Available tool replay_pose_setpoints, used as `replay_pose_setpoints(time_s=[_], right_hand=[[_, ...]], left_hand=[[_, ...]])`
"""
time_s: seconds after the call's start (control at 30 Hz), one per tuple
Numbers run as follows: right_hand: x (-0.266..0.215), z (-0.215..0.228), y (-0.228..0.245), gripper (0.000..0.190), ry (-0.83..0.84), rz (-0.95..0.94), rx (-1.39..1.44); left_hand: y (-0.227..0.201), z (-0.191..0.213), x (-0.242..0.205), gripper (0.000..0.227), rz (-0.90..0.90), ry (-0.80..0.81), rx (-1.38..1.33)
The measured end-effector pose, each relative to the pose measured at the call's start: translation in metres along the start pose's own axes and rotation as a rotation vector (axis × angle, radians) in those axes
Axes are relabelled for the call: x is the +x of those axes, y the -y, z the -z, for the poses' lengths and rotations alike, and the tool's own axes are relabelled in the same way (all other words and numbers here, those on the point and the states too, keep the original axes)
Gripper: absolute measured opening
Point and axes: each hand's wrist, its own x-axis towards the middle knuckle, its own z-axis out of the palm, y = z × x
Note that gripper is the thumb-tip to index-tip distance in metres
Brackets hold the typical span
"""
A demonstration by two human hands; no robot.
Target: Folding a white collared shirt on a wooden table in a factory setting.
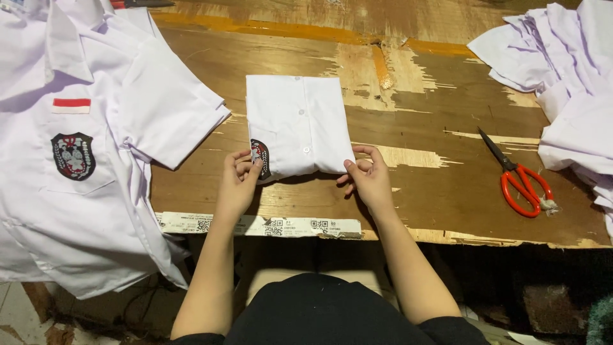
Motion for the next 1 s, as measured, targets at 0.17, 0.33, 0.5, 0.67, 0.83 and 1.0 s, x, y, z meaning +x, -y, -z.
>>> replay_pose_setpoints(time_s=[0.17, 0.33, 0.5, 0.67, 0.83, 1.0], right_hand=[[0.002, -0.001, -0.007, 0.038, 0.001, 0.003, -0.006], [0.003, 0.003, -0.008, 0.038, -0.021, -0.004, -0.025], [0.005, 0.006, -0.013, 0.035, -0.024, -0.012, -0.087], [0.001, 0.004, -0.007, 0.035, -0.027, -0.001, -0.109], [-0.004, 0.003, -0.006, 0.044, -0.038, 0.006, -0.162], [0.013, 0.016, -0.034, 0.05, -0.038, 0.093, -0.43]], left_hand=[[-0.011, 0.002, -0.007, 0.068, 0.015, 0.075, 0.045], [-0.027, 0.0, -0.016, 0.067, 0.018, 0.041, 0.056], [-0.005, 0.003, -0.016, 0.058, -0.01, -0.028, 0.186], [-0.01, 0.005, -0.019, 0.06, -0.03, -0.036, 0.269], [-0.014, -0.001, -0.025, 0.07, -0.035, -0.061, 0.388], [-0.025, -0.006, -0.033, 0.067, -0.099, -0.099, 0.611]])
